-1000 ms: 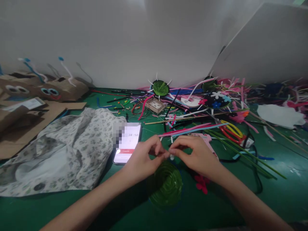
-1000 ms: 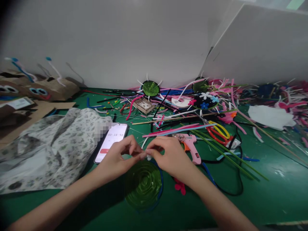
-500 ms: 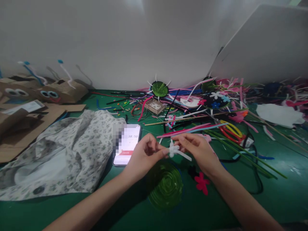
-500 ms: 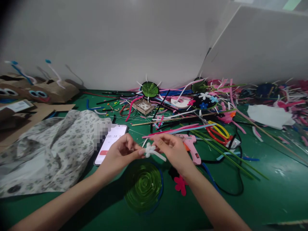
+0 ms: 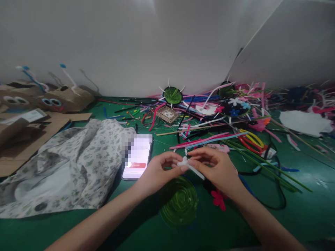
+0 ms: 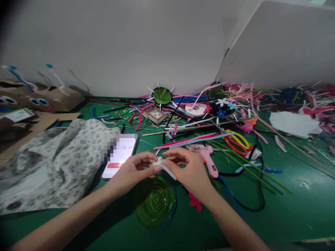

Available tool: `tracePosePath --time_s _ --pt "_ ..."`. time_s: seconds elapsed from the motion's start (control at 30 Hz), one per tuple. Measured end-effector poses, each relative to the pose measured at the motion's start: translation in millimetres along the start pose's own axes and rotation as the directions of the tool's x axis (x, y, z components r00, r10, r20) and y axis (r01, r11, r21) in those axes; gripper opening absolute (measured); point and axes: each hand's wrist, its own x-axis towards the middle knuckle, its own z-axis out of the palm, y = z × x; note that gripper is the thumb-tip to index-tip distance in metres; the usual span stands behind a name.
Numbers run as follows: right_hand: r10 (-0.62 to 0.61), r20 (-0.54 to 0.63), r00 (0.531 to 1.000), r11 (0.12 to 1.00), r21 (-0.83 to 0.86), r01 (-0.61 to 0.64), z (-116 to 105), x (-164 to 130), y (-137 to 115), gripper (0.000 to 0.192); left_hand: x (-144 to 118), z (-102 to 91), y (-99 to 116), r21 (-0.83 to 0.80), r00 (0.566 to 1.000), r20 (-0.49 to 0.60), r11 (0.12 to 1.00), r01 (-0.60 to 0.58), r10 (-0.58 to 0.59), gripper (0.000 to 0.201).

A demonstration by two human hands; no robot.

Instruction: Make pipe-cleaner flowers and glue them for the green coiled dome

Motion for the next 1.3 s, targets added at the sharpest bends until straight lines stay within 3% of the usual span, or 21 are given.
tracePosePath --time_s 0.07,0.13,0.2,0.27,0.33,0.37,0.4,0.47,0.53,0.6,0.67,0.7,0.77,0.87,1.03,1.17,1.23,1.3 --pt "-0.028 -0.041 0.999 0.999 -0.016 0.028 2.7 -4.9 -1.4 0.022 -0.4 -1.6 -1.1 0.077 0.998 -0.037 0.996 -0.045 0.048 0.022" --pt "-0.043 -0.078 0.996 0.999 -0.033 0.040 4.7 -9.5 -1.8 0.027 -2.2 -5.2 -1.5 0.216 0.970 -0.096 0.956 -0.199 0.224 0.014" --pt "-0.020 -0.065 0.998 0.999 -0.029 0.018 6.3 -13.5 -0.7 0.030 -5.0 -10.4 -2.4 0.426 0.869 -0.086 0.806 -0.410 0.487 0.005" --pt "0.008 -0.028 1.000 1.000 -0.002 -0.008 6.9 -17.0 1.7 0.024 -7.8 -15.8 -4.3 0.604 0.725 0.039 0.562 -0.566 0.688 0.016" --pt "-0.043 -0.028 0.999 0.999 -0.010 0.042 5.5 -20.6 4.6 0.012 -9.6 -19.0 -6.4 0.693 0.629 0.168 0.363 -0.623 0.759 0.026" --pt "-0.110 -0.050 0.993 0.993 -0.040 0.108 3.9 -22.4 5.8 0.006 -9.9 -19.3 -6.8 0.715 0.614 0.197 0.317 -0.623 0.764 0.029" --pt "-0.194 -0.075 0.978 0.978 -0.087 0.188 1.8 -24.2 6.6 0.001 -9.9 -18.7 -6.6 0.727 0.622 0.197 0.313 -0.611 0.758 0.029" --pt "-0.360 -0.103 0.927 0.922 -0.187 0.338 -3.4 -27.4 6.9 0.010 -9.3 -15.1 -3.8 0.723 0.690 0.108 0.419 -0.549 0.716 0.030" --pt "-0.446 -0.111 0.888 0.881 -0.231 0.414 -8.1 -29.6 6.1 0.017 -8.3 -10.5 1.4 0.643 0.802 -0.035 0.628 -0.439 0.597 0.028" --pt "-0.454 -0.123 0.883 0.879 -0.225 0.421 -10.5 -30.3 5.5 0.018 -7.2 -6.6 6.6 0.464 0.909 -0.118 0.831 -0.306 0.400 0.021" --pt "-0.421 -0.137 0.896 0.899 -0.190 0.394 -9.7 -30.1 6.3 0.015 -6.2 -4.2 9.4 0.242 0.978 -0.065 0.954 -0.177 0.198 0.021" --pt "-0.403 -0.139 0.905 0.910 -0.171 0.379 -8.3 -29.8 7.4 0.013 -5.7 -3.3 9.5 0.150 0.993 -0.005 0.982 -0.117 0.119 0.023" --pt "-0.369 -0.120 0.922 0.926 -0.132 0.354 -4.7 -29.2 10.1 0.011 -5.0 -1.6 7.5 0.027 0.995 0.094 1.000 -0.016 0.013 0.029" --pt "-0.322 -0.068 0.944 0.946 -0.070 0.317 -0.5 -28.2 13.8 0.008 -4.8 1.1 2.0 -0.084 0.992 0.106 0.994 0.070 -0.061 0.029" --pt "-0.122 -0.018 0.992 0.982 0.144 0.124 3.9 -27.2 18.0 0.007 -4.5 3.8 -2.1 -0.296 0.985 0.131 0.944 0.149 -0.115 0.031" --pt "0.042 0.022 0.999 0.930 0.364 -0.047 14.2 -29.3 20.4 0.015 -3.6 3.9 -1.3 -0.431 0.969 0.220 0.880 0.199 -0.111 0.034" --pt "0.059 0.051 0.997 0.929 0.363 -0.074 18.2 -31.2 18.5 0.018 -3.8 3.2 -1.7 -0.465 0.965 0.246 0.863 0.197 -0.088 0.033" --pt "0.009 0.050 0.999 0.963 0.268 -0.022 18.7 -33.4 14.0 0.014 -4.5 2.0 -2.5 -0.467 0.964 0.254 0.863 0.191 -0.076 0.032"
